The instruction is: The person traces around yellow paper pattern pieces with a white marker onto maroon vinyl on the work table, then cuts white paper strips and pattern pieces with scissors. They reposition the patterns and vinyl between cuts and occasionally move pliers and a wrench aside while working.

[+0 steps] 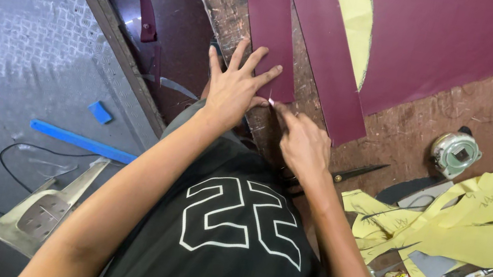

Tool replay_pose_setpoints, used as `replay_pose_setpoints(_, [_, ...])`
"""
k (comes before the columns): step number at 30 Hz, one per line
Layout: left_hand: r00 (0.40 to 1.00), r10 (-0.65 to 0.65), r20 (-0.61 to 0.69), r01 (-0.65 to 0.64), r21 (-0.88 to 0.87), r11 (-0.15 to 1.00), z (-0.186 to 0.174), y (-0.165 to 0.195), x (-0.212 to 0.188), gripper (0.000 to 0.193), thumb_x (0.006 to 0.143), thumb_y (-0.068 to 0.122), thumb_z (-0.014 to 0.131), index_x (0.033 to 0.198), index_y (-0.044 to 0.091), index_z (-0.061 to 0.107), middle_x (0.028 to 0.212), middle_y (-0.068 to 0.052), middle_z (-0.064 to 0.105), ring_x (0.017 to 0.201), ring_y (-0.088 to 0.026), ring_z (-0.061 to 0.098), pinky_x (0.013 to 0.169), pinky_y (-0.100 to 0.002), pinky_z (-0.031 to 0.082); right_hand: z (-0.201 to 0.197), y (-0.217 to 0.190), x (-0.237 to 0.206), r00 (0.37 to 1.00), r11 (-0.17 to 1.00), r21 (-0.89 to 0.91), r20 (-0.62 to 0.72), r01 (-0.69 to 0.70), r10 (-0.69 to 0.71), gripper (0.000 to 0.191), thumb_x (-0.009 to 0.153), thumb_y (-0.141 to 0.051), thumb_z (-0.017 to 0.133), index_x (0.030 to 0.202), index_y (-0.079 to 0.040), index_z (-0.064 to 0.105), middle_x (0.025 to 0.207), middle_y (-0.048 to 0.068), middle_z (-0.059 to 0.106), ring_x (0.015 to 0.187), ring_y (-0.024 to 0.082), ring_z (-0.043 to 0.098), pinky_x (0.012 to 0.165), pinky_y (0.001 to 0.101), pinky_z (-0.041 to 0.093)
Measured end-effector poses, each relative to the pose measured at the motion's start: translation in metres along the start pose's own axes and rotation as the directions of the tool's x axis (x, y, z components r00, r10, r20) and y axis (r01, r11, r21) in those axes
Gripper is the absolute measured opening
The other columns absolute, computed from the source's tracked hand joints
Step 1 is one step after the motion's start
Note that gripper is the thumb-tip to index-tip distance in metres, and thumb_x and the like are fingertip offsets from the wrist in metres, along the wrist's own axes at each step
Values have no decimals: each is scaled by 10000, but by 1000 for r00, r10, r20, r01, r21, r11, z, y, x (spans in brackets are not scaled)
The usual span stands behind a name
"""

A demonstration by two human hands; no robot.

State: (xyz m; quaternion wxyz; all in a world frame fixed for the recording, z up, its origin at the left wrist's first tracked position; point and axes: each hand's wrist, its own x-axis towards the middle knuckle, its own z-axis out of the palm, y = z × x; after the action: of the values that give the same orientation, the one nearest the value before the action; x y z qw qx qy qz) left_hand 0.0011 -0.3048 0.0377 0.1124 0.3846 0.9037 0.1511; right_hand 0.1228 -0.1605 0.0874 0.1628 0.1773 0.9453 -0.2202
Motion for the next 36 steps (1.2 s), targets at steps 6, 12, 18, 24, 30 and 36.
replay_pose_setpoints(6, [1000,-4,29,4,-28,1000,-2,1,1,745,741,429,823,1442,327,594,1534,-49,408,1494,-358,245,1043,-856,206,-15,-1,20,997,999,-40,83,-6,9,571,916,-74,510,1401,-354,620,897,136,660,782,372,694,714,511,557])
replay_pose_setpoints(12, [1000,-8,29,10,-44,999,-3,1,1,766,712,406,832,1435,331,592,1535,-45,408,1489,-357,240,1043,-851,204,-21,2,21,994,986,-129,41,101,-97,487,948,-129,534,1363,-353,655,902,108,667,764,374,689,709,517,555])
replay_pose_setpoints(18, [999,-2,32,3,-46,999,-2,0,1,755,734,408,834,1442,323,585,1532,-52,411,1502,-362,239,1040,-850,216,-16,3,10,997,990,-119,-1,82,-83,541,923,-97,525,1384,-348,657,851,133,651,728,374,686,692,513,558])
replay_pose_setpoints(24, [999,6,46,-5,-30,1000,-2,0,1,777,720,406,838,1448,323,580,1526,-59,410,1490,-369,235,1018,-857,222,-21,3,10,996,993,-105,-58,62,-68,510,929,-97,529,1356,-332,679,893,128,665,739,385,685,688,505,561])
replay_pose_setpoints(30, [1000,-1,31,2,-37,999,2,-2,-1,761,731,419,822,1447,348,574,1555,-55,392,1509,-372,202,1041,-864,210,-44,9,13,1000,986,-164,-23,2,-6,493,928,-121,538,1335,-355,689,888,124,676,766,393,684,717,525,549])
replay_pose_setpoints(36, [998,62,3,-62,-8,998,8,5,-15,787,739,495,776,1464,302,540,1550,-82,384,1485,-416,196,1012,-885,183,-29,60,6,956,987,150,-276,-55,95,373,1052,-177,546,1418,-189,614,1059,177,683,943,439,668,820,553,507])
